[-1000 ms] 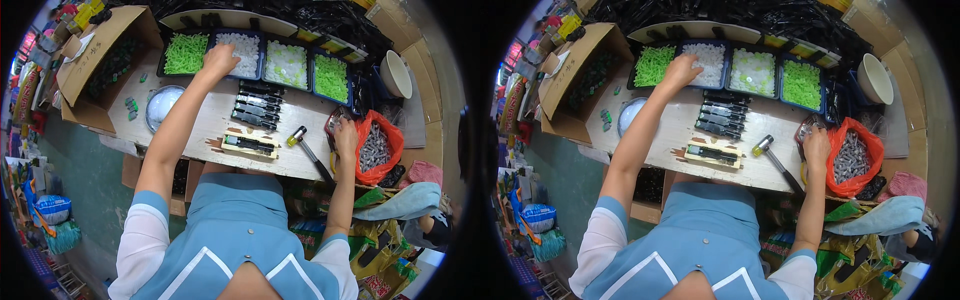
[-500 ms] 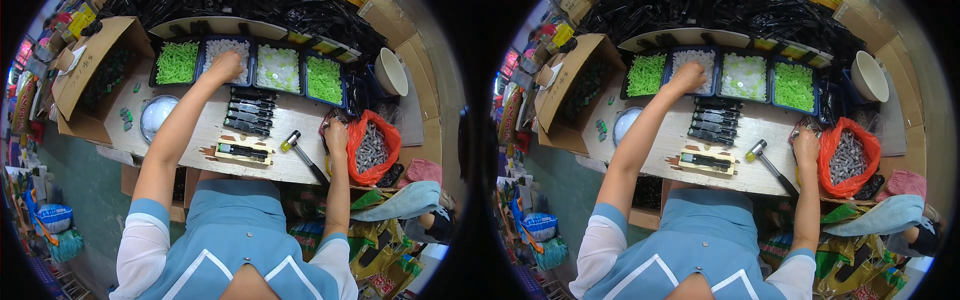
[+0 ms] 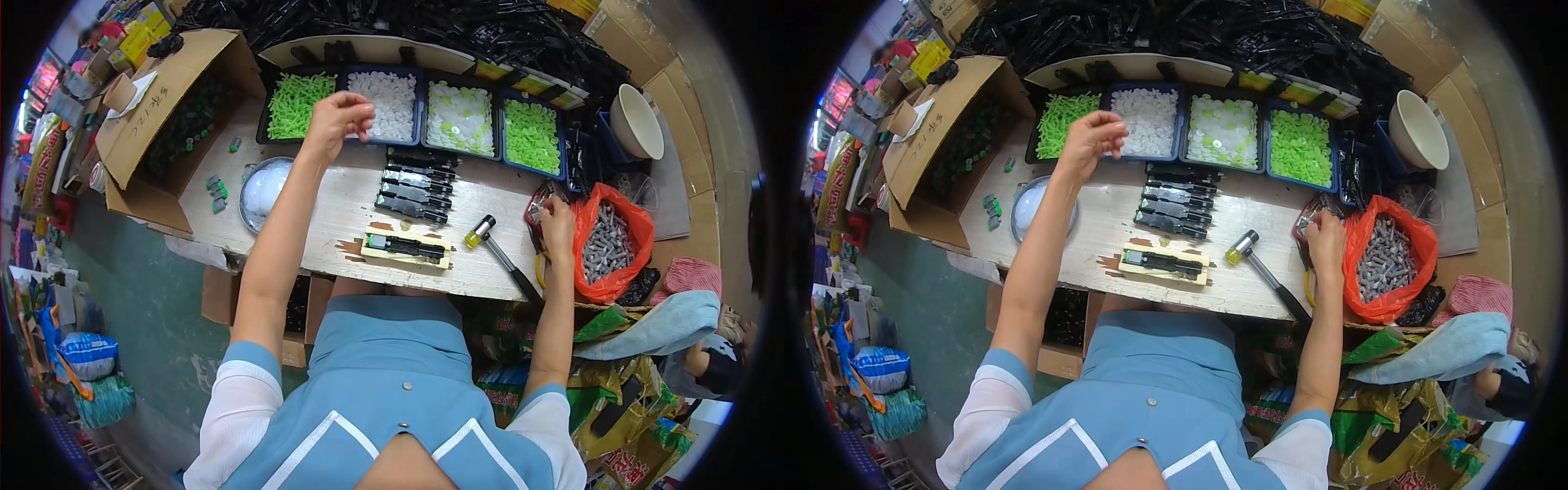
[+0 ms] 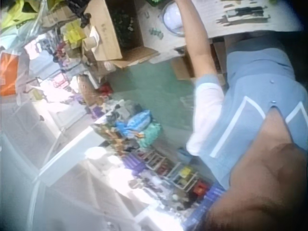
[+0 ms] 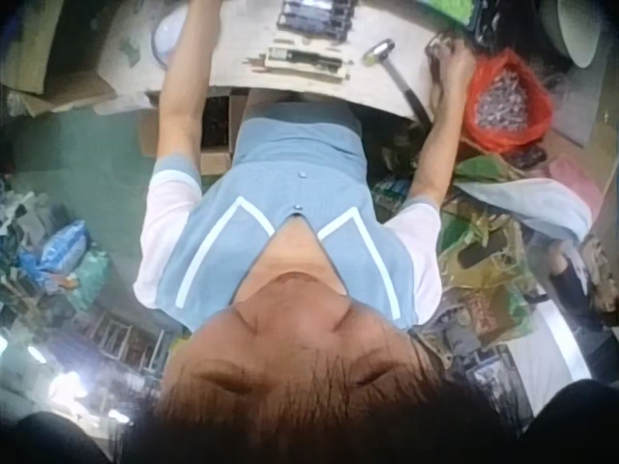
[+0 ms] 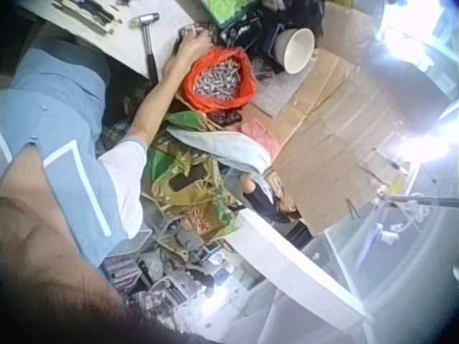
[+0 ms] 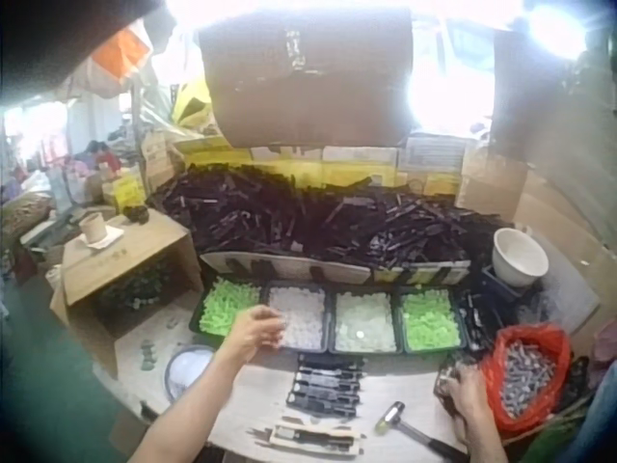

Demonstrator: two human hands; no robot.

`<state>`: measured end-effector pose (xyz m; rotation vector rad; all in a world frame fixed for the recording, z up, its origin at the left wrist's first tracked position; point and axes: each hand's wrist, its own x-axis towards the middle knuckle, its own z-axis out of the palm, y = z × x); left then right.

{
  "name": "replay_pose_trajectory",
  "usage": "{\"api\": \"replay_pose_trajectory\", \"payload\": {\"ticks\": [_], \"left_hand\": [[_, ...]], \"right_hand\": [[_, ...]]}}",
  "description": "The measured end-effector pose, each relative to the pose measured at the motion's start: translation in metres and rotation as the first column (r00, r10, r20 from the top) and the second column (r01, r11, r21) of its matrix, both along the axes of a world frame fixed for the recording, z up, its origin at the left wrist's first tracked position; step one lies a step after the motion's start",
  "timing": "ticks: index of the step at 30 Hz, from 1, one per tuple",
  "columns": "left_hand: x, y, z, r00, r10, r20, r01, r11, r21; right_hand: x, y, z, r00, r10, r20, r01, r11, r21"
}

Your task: Assembling small plastic components into a larger unit using an assembly jig and hand tools.

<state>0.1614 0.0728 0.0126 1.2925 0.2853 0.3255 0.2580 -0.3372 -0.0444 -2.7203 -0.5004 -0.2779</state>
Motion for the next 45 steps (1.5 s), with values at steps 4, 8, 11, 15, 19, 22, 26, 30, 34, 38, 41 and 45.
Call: {"api": "replay_pose_trajectory", "payload": {"ticks": [4, 8, 11, 15, 19, 22, 26, 30, 34, 38, 41, 45], "left_hand": [[-0.046, -0.029, -0.011, 0.99, -0.118, 0.082, 0.135, 0.963, -0.233], [-0.094, -0.074, -0.02, 0.973, -0.202, 0.11, 0.229, 0.835, -0.501], [-0.119, -0.095, -0.026, 0.964, -0.231, 0.129, 0.264, 0.823, -0.502], [-0.133, -0.105, -0.025, 0.976, -0.208, 0.067, 0.215, 0.862, -0.46], [-0.142, -0.114, -0.023, 0.992, -0.119, 0.028, 0.122, 0.949, -0.29], [-0.15, -0.119, -0.023, 0.993, -0.11, 0.032, 0.114, 0.983, -0.145], [-0.156, -0.122, -0.022, 0.995, -0.068, 0.067, 0.06, 0.991, 0.121], [-0.161, -0.121, -0.021, 0.996, -0.078, 0.048, 0.069, 0.982, 0.177], [-0.16, -0.12, -0.022, 0.993, -0.096, 0.067, 0.078, 0.971, 0.227], [-0.159, -0.12, -0.025, 0.994, -0.088, 0.068, 0.069, 0.967, 0.246], [-0.159, -0.118, -0.026, 0.995, -0.081, 0.054, 0.068, 0.975, 0.212], [-0.16, -0.117, -0.033, 0.997, -0.049, 0.067, 0.059, 0.986, -0.157]], "right_hand": [[-0.023, 0.013, 0.016, 0.924, 0.137, -0.356, 0.113, 0.793, 0.599], [-0.07, 0.061, 0.043, 0.787, 0.47, -0.399, 0.128, 0.509, 0.851], [-0.103, 0.098, 0.056, 0.677, 0.62, -0.398, 0.103, 0.456, 0.884], [-0.135, 0.127, 0.061, 0.571, 0.735, -0.366, 0.098, 0.381, 0.919], [-0.15, 0.141, 0.057, 0.496, 0.792, -0.357, 0.13, 0.339, 0.932], [-0.158, 0.148, 0.059, 0.49, 0.792, -0.364, 0.135, 0.343, 0.93], [-0.161, 0.148, 0.057, 0.471, 0.801, -0.369, 0.136, 0.348, 0.928], [-0.164, 0.152, 0.057, 0.444, 0.805, -0.394, 0.123, 0.381, 0.916], [-0.165, 0.155, 0.053, 0.491, 0.788, -0.37, 0.055, 0.396, 0.917], [-0.159, 0.156, 0.051, 0.576, 0.792, -0.201, -0.344, 0.458, 0.819], [-0.161, 0.16, 0.051, 0.602, 0.78, -0.173, -0.447, 0.508, 0.736], [-0.165, 0.159, 0.048, 0.701, 0.713, -0.018, -0.456, 0.468, 0.757]]}}
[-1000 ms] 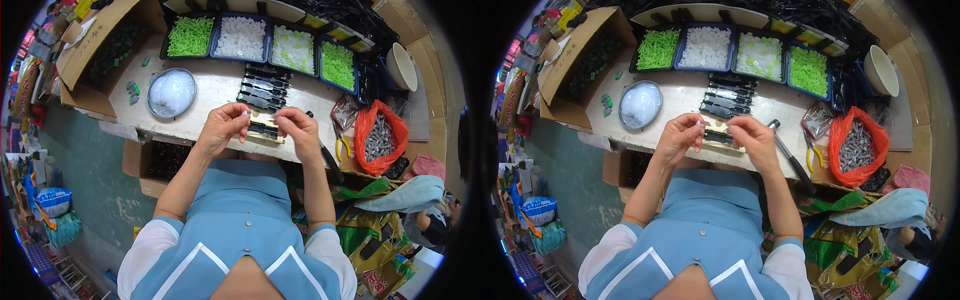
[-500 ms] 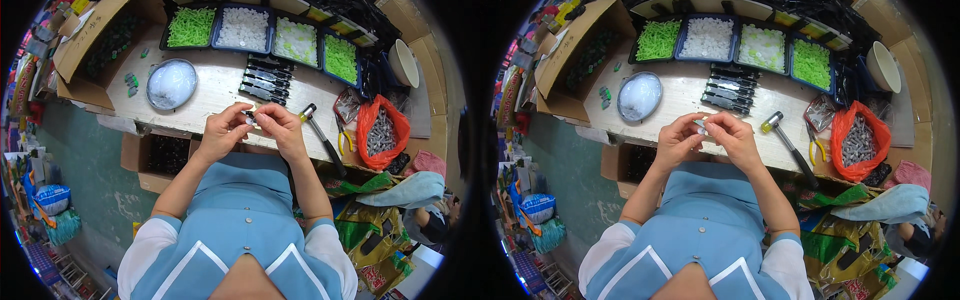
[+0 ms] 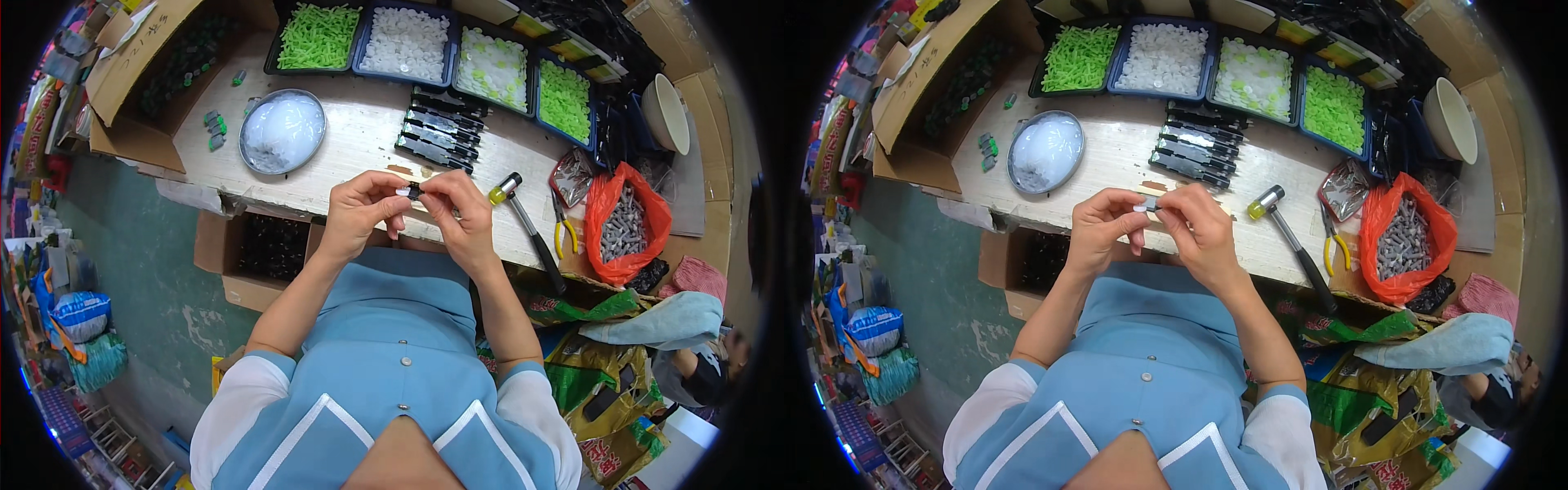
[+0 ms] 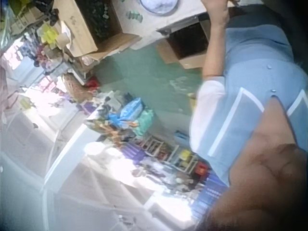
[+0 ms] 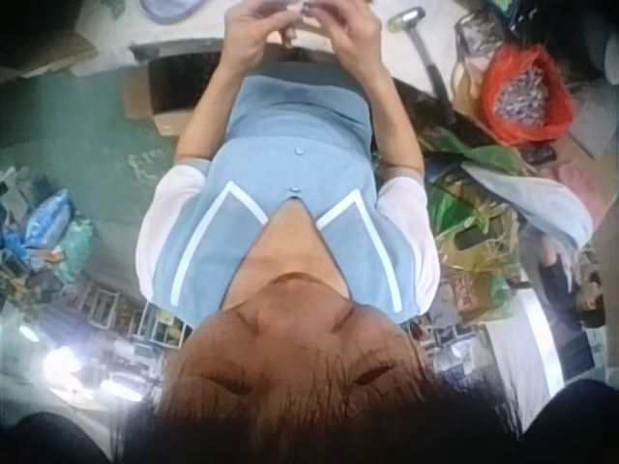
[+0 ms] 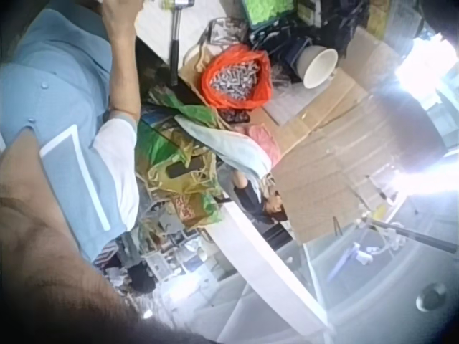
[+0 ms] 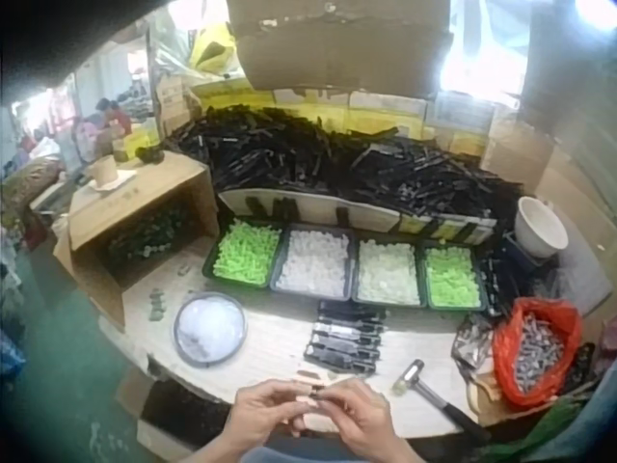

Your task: Assembling small plastic components into a larger unit using an assembly jig and hand tools.

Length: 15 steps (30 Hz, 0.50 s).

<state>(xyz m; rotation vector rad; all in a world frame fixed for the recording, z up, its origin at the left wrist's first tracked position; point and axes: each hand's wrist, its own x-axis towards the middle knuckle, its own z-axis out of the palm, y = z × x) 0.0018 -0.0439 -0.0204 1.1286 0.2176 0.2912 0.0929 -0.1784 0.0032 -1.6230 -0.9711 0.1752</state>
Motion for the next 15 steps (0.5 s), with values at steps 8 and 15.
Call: {"api": "replay_pose_trajectory", "payload": {"ticks": [8, 15], "left_hand": [[0.002, -0.012, -0.006, 0.999, 0.021, 0.036, -0.014, 0.986, -0.168], [0.008, 0.008, -0.008, 0.985, 0.105, -0.139, -0.073, 0.973, 0.218]], "right_hand": [[-0.006, 0.008, -0.015, 0.999, -0.02, 0.05, 0.016, 0.996, 0.085], [0.011, 0.003, -0.032, 0.954, -0.11, 0.278, 0.144, 0.984, -0.107]]}}
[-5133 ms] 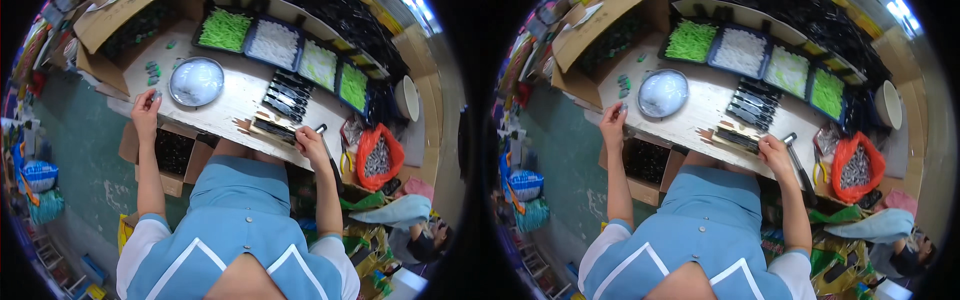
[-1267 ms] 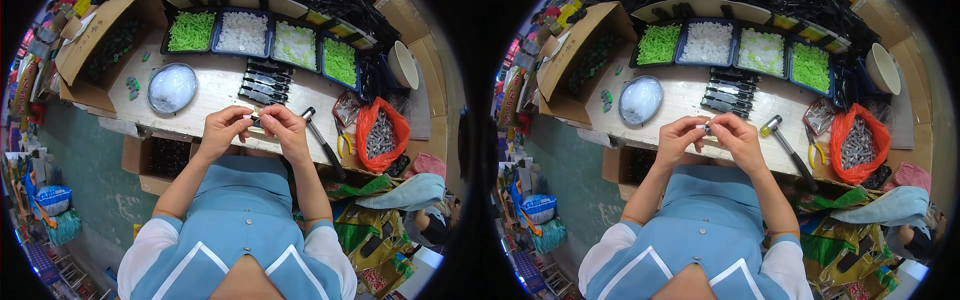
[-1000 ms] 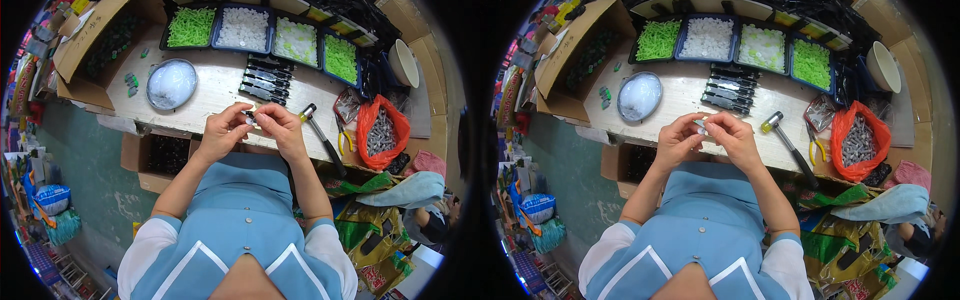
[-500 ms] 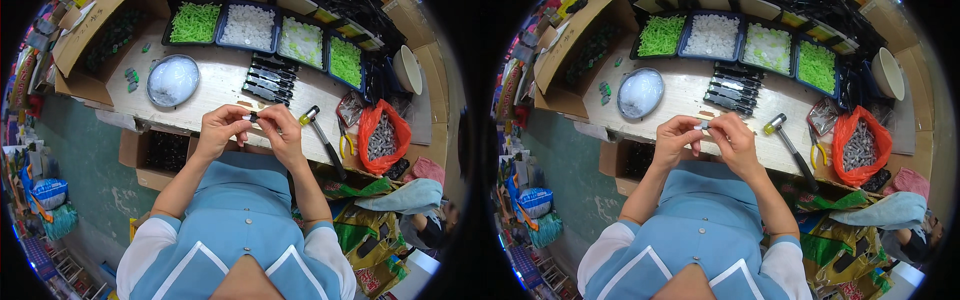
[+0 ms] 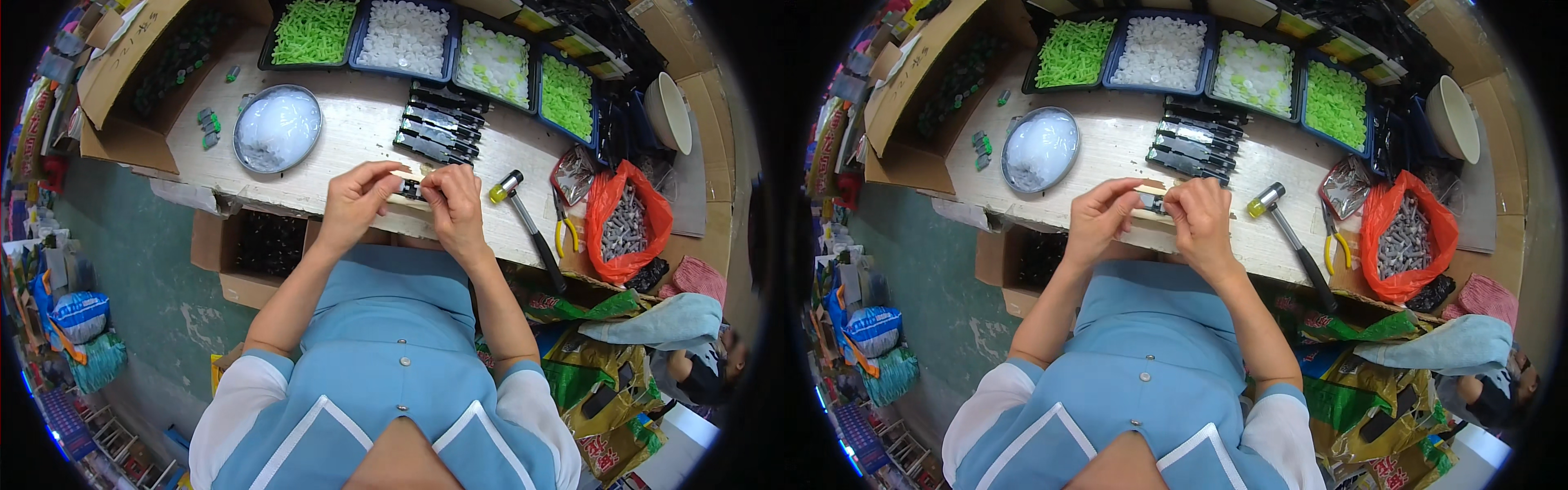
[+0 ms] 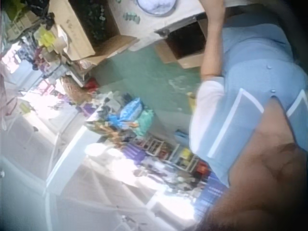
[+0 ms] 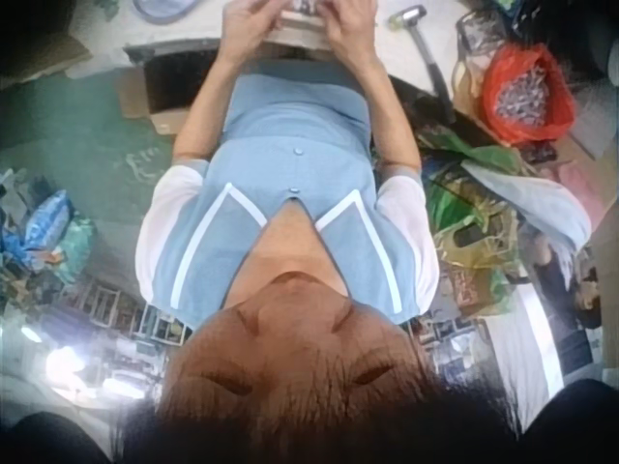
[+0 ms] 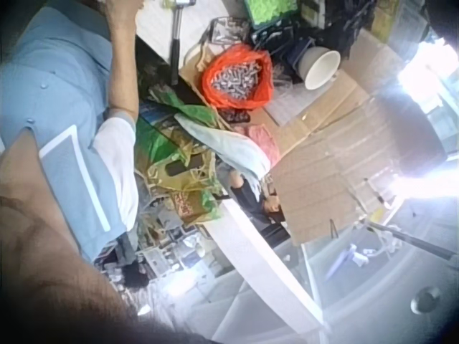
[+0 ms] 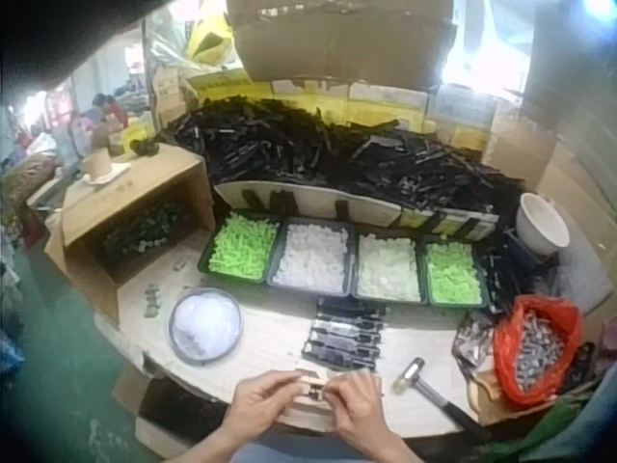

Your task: Assembling small plastic components into a larger unit using an assembly jig and hand tools.

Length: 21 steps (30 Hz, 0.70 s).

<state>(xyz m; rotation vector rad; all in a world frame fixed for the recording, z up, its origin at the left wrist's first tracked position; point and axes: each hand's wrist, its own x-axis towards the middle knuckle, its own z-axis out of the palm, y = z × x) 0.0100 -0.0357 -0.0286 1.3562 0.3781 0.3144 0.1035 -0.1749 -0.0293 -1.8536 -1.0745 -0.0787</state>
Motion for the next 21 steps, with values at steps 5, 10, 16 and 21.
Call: {"api": "replay_pose_trajectory", "payload": {"ticks": [5, 10, 16, 21], "left_hand": [[0.005, 0.011, -0.011, 1.0, 0.011, -0.028, -0.006, 0.983, 0.184], [0.013, 0.008, -0.019, 0.998, -0.013, -0.066, 0.035, 0.938, 0.344], [0.02, 0.009, -0.017, 0.992, -0.045, -0.117, 0.097, 0.863, 0.495], [0.022, 0.011, -0.017, 0.988, -0.062, -0.139, 0.127, 0.837, 0.532]], "right_hand": [[0.003, 0.002, -0.013, 0.985, -0.024, 0.173, 0.057, 0.98, -0.19], [0.004, 0.006, -0.02, 0.968, -0.02, 0.25, 0.077, 0.972, -0.222], [0.004, 0.005, -0.022, 0.972, -0.015, 0.236, 0.062, 0.979, -0.193], [0.003, 0.008, -0.023, 0.961, -0.015, 0.275, 0.075, 0.975, -0.208]]}}
